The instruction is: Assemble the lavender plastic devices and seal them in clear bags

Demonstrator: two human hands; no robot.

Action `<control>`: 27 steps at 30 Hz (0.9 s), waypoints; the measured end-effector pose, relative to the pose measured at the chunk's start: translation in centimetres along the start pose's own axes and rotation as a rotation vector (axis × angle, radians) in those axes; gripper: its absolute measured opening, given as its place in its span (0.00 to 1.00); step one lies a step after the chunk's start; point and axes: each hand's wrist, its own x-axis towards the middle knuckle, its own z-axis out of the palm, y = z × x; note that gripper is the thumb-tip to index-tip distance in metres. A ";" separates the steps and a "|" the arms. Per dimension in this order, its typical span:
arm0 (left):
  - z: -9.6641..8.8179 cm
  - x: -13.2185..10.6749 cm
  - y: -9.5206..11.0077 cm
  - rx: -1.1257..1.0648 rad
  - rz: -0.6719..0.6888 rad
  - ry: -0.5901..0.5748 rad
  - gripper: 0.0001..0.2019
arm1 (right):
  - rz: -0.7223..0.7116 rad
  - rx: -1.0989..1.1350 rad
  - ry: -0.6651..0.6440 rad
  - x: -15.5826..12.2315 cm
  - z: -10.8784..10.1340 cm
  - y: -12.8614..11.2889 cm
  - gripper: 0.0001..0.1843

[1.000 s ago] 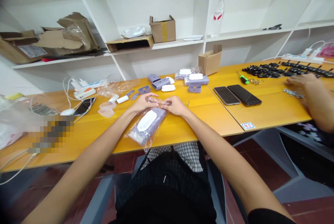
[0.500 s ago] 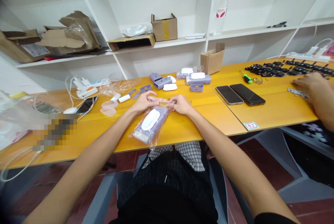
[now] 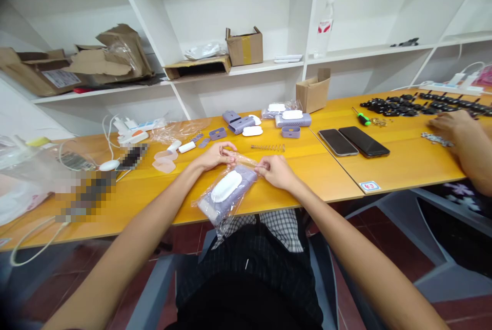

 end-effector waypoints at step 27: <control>4.5 -14.6 1.6 1.080 0.047 0.292 0.47 | 0.048 -0.147 0.243 -5.1 -3.0 1.9 0.29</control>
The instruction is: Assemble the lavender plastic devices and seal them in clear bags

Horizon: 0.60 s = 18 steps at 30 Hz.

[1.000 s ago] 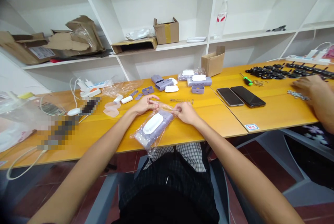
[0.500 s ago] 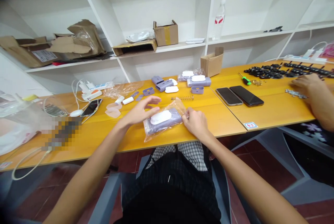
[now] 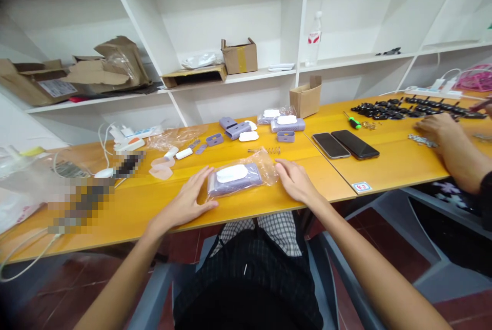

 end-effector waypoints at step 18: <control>0.4 -2.5 -3.7 0.263 -0.175 -0.083 0.33 | -0.170 -0.556 -0.298 -1.0 0.4 2.4 0.32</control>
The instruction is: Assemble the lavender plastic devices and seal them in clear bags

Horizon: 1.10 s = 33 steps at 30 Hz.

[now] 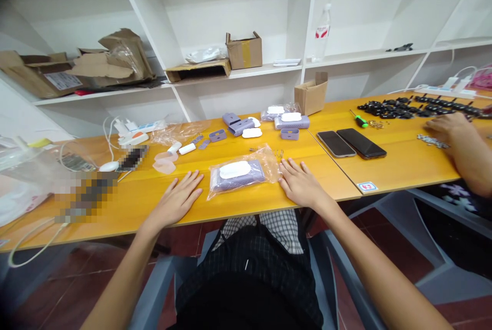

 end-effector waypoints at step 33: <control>0.6 0.1 -0.5 0.090 0.017 0.020 0.32 | -0.377 0.012 -0.135 6.3 -7.0 -9.9 0.40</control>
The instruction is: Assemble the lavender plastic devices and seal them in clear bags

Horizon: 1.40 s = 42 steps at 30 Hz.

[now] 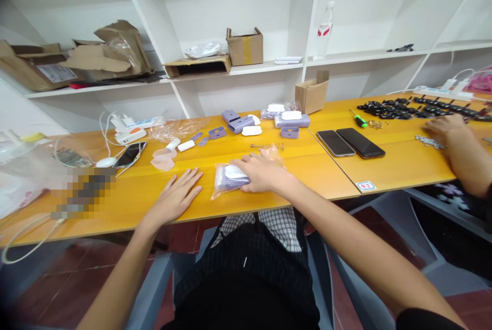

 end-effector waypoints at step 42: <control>-1.9 14.4 9.5 -0.272 0.423 0.361 0.09 | 0.513 -0.092 0.025 -4.5 1.6 17.2 0.45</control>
